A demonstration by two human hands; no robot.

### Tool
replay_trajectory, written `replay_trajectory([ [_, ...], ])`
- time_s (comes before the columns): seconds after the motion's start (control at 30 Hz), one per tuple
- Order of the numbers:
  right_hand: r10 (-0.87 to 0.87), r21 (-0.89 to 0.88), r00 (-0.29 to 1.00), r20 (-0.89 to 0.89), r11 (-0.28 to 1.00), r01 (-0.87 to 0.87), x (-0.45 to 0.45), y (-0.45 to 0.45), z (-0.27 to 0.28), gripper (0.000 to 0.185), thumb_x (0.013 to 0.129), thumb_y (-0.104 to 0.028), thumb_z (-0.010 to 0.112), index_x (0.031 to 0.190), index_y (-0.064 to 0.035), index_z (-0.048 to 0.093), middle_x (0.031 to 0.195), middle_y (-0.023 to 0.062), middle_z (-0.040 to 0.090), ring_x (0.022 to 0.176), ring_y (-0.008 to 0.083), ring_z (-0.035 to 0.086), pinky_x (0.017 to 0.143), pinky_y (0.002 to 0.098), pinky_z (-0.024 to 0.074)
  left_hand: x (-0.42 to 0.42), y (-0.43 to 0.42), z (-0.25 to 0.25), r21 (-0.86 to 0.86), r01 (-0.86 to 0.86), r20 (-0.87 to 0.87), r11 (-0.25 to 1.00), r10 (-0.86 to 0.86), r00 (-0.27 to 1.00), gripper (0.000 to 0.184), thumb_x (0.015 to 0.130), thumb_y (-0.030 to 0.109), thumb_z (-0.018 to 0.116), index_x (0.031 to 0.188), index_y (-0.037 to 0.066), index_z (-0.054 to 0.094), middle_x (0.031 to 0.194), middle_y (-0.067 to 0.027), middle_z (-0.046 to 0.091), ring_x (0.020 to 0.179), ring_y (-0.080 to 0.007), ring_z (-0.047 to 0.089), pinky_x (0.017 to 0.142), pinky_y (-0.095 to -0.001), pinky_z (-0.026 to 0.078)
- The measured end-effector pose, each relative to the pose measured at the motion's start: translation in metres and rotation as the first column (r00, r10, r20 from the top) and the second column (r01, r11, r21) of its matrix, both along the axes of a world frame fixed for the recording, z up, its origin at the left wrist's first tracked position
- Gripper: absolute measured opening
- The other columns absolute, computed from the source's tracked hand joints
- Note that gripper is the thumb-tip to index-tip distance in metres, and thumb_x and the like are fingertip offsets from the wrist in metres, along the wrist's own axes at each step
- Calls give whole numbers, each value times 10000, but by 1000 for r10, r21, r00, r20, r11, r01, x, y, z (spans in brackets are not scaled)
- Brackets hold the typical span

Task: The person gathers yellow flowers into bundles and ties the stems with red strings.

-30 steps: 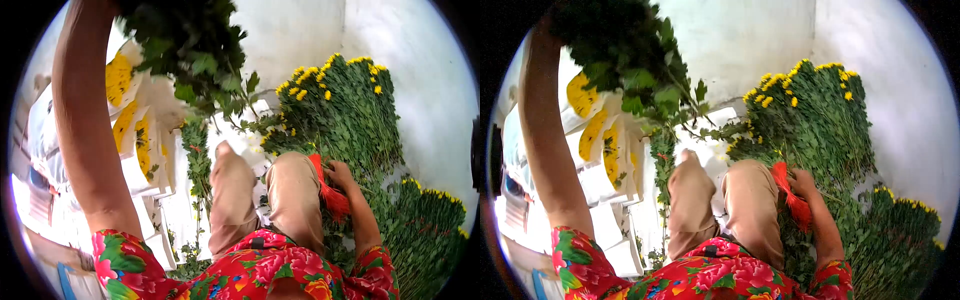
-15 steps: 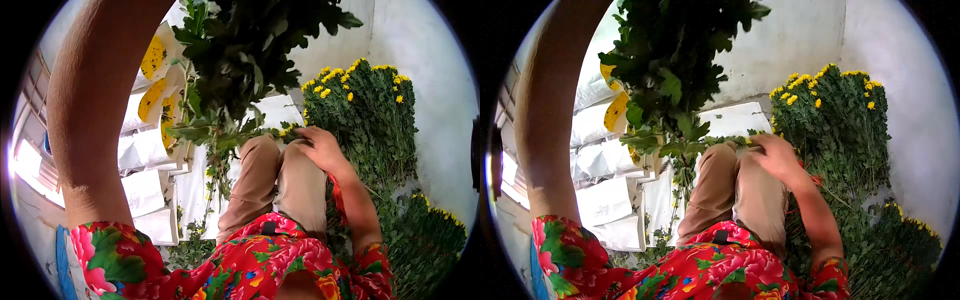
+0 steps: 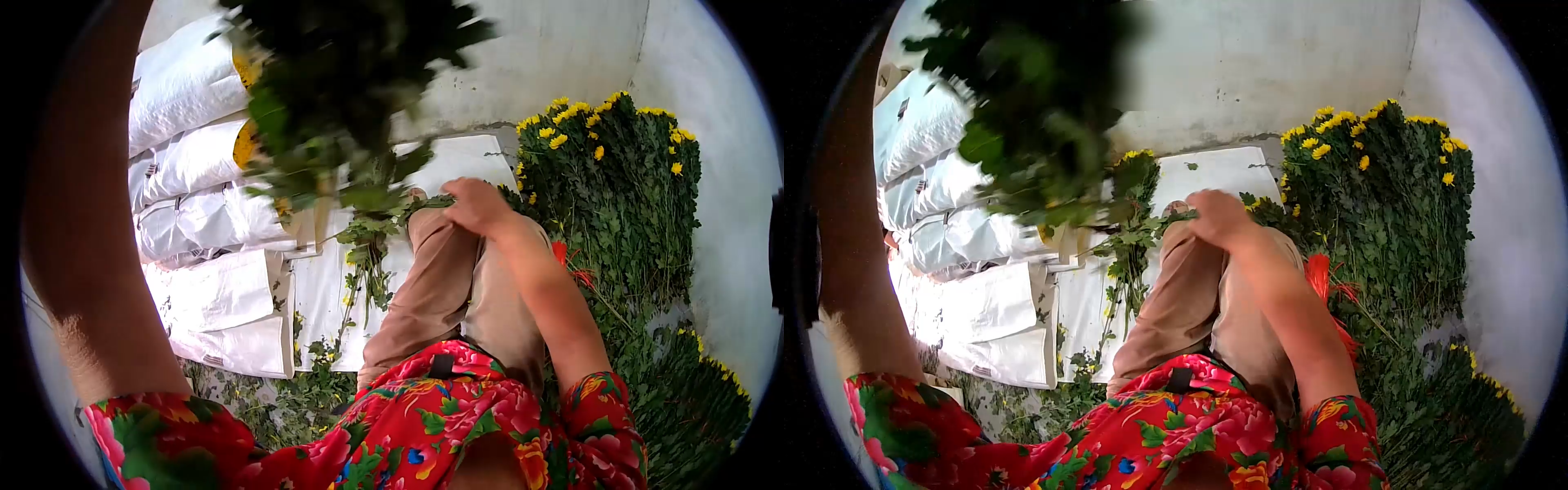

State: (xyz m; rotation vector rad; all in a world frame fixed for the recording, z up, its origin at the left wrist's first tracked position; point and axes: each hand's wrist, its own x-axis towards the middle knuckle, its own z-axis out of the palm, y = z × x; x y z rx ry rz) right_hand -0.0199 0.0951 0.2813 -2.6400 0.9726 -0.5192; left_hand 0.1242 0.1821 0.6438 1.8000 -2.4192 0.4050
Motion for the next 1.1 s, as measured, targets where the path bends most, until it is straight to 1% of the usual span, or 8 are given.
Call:
replay_trajectory([
  [0.17,-247,-162,875,416,927,338,-49,35,12,387,793,-199,691,1136,-28,634,1062,167,662,1026,358,606,895,434,477,-5,10,-19,-25,35,82,999,-33,996,312,770,232,689,935,-31,661,806,-232,667,798,-341,680,712,-462,537],
  [0.33,19,-498,940,339,851,163,-96,135,-26,280,772,-94,688,1046,-44,666,961,137,666,836,308,635,765,421,510,-33,33,-156,-223,83,-121,971,-112,986,295,704,163,687,900,-34,587,721,-218,643,724,-377,669,654,-454,538],
  [0.47,252,-614,902,350,789,17,-104,189,16,371,721,-55,698,1084,-19,630,1103,147,644,1004,301,645,868,440,502,-69,35,-283,-119,87,-96,989,-99,991,285,691,64,665,920,-2,509,812,-189,639,784,-318,671,717,-401,533],
  [0.6,-70,-547,980,184,821,162,-104,178,57,416,798,-72,606,1214,-48,589,1221,154,578,1184,326,547,1008,550,377,-102,47,-364,-338,81,-114,938,-126,985,305,771,194,591,1004,-2,577,809,-131,582,767,-276,588,687,-393,505],
  [0.7,-121,-494,990,-65,866,74,-107,138,45,876,667,-9,704,1459,-33,331,1362,192,481,1308,409,424,1067,570,312,-107,53,-364,-381,128,174,916,-65,983,371,750,197,607,1030,-45,596,834,-167,548,799,-295,550,664,-385,502],
  [0.87,32,-386,999,27,922,-19,-103,117,47,828,714,-15,603,1480,-12,289,1180,197,539,1133,370,519,932,502,392,-103,68,-343,-80,-1,141,997,12,990,503,721,236,675,1044,-129,549,952,-226,537,892,-355,528,828,-460,471],
  [1.03,-87,-474,984,-155,881,4,-101,122,30,724,796,-97,586,1469,-29,329,981,114,528,910,281,521,874,457,388,-56,87,-301,179,408,-688,895,-183,702,646,656,222,832,1165,-51,542,1268,-259,496,1225,-404,461,1046,-447,387],
  [1.1,-179,-496,957,-228,867,44,-99,131,31,621,852,-138,546,1448,-72,384,1036,101,532,966,251,509,917,446,371,-32,92,-248,194,400,-719,896,-148,679,731,619,200,868,1250,33,537,1349,-229,470,1301,-390,423,1089,-443,356],
])
